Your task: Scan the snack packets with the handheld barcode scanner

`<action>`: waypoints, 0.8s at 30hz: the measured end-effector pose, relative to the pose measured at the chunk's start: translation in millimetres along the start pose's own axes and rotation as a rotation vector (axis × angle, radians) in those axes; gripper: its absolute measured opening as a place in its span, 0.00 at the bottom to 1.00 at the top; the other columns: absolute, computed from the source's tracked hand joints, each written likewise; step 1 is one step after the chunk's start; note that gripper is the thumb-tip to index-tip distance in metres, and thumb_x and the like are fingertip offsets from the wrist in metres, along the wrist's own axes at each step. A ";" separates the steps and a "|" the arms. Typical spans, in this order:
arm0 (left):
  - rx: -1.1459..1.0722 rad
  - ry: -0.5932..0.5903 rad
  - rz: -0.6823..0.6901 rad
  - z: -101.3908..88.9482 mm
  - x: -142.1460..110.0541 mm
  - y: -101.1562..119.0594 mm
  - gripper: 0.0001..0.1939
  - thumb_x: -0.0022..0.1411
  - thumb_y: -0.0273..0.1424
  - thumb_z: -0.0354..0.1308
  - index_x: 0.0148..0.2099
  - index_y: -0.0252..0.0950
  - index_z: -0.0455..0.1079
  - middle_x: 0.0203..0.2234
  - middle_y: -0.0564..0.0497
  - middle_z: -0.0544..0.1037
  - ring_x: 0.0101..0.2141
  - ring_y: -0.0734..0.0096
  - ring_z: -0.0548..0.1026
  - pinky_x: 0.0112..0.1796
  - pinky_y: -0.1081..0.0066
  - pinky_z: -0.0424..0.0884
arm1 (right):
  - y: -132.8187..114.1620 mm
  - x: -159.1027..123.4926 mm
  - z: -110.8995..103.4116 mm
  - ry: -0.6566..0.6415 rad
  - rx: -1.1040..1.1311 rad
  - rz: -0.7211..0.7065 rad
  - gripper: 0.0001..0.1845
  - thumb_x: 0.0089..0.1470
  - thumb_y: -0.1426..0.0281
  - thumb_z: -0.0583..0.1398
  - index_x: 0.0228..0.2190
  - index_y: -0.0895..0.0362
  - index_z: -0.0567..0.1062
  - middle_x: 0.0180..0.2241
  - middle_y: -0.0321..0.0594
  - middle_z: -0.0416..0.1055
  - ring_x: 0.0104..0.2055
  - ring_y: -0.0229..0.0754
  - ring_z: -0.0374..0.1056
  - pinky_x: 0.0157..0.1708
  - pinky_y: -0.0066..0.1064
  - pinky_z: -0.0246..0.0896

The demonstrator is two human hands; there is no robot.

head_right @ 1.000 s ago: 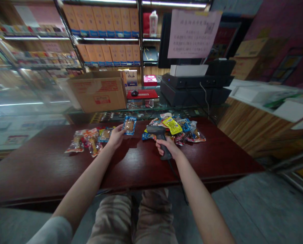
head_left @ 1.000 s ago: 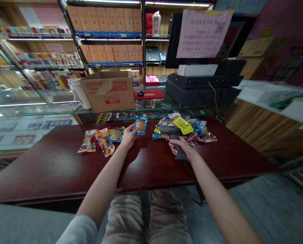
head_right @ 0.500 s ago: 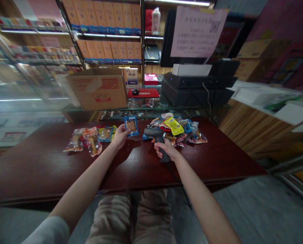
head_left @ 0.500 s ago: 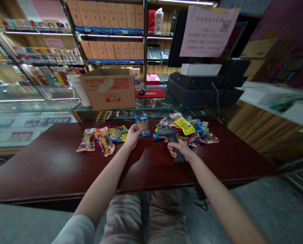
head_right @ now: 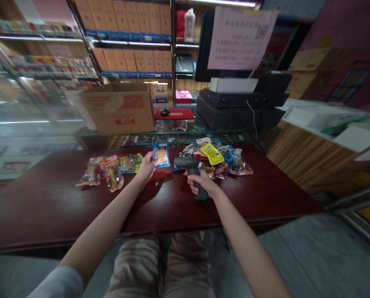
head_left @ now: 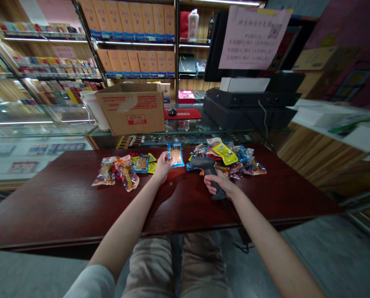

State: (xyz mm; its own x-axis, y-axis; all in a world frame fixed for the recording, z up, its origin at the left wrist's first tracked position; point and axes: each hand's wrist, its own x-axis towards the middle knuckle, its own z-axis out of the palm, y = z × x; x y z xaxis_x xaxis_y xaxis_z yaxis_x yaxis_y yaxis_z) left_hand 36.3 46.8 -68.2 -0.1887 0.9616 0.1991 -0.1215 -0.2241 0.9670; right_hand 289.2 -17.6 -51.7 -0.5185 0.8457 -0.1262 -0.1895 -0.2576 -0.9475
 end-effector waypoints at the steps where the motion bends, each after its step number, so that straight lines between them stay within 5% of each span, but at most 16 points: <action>1: 0.001 -0.005 0.002 0.2 -0.1 -0.1 0.15 0.48 0.25 0.62 0.41 0.35 0.70 0.33 0.51 0.77 0.35 0.69 0.75 0.42 0.67 0.71 | -0.1 -0.2 0.0 0.000 -0.001 -0.001 0.19 0.48 0.62 0.67 0.39 0.55 0.68 0.19 0.24 0.63 0.13 0.29 0.53 0.13 0.24 0.49; 8: 0.217 -0.017 0.067 -0.8 1.9 2.3 0.12 0.54 0.23 0.58 0.43 0.35 0.71 0.37 0.47 0.78 0.39 0.63 0.76 0.46 0.63 0.72 | -0.4 -1.2 0.4 -0.012 -0.032 0.013 0.20 0.47 0.61 0.68 0.38 0.55 0.67 0.19 0.23 0.62 0.12 0.28 0.52 0.13 0.23 0.50; 13: 0.819 0.095 0.262 -18.9 -3.7 25.2 0.24 0.57 0.18 0.54 0.56 0.32 0.70 0.49 0.37 0.73 0.50 0.54 0.75 0.54 0.58 0.70 | -4.2 -2.6 -2.9 0.034 0.046 -0.056 0.18 0.48 0.63 0.67 0.35 0.54 0.66 0.18 0.24 0.63 0.12 0.28 0.51 0.12 0.23 0.49; 15: 1.064 0.132 0.223 -30.8 -7.2 38.4 0.27 0.61 0.19 0.51 0.62 0.32 0.66 0.55 0.34 0.69 0.51 0.52 0.75 0.52 0.58 0.71 | -7.1 -3.4 -6.1 0.067 0.080 -0.116 0.16 0.48 0.64 0.67 0.33 0.54 0.66 0.18 0.25 0.63 0.12 0.28 0.51 0.12 0.23 0.49; 20: 1.507 0.378 -0.012 -59.2 -9.8 61.2 0.19 0.68 0.23 0.44 0.54 0.28 0.71 0.53 0.27 0.71 0.54 0.39 0.73 0.52 0.45 0.68 | -14.6 -5.1 -14.0 0.173 0.169 -0.229 0.17 0.46 0.64 0.68 0.33 0.53 0.66 0.19 0.25 0.63 0.12 0.28 0.51 0.12 0.22 0.50; 24: 1.545 0.466 0.140 -59.0 -11.0 59.2 0.18 0.67 0.23 0.44 0.52 0.27 0.72 0.58 0.25 0.68 0.62 0.34 0.64 0.59 0.36 0.58 | -17.3 -5.4 -16.1 0.216 0.181 -0.251 0.18 0.45 0.64 0.69 0.31 0.53 0.65 0.19 0.26 0.63 0.13 0.28 0.52 0.12 0.23 0.51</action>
State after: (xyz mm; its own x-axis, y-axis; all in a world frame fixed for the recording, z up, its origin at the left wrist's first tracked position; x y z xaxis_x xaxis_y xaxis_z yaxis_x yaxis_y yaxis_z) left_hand -26.3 13.7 -22.5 -0.4121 0.7551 0.5099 0.9111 0.3401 0.2327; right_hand 308.7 -10.2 -39.4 -0.2529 0.9671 0.0259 -0.4425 -0.0918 -0.8921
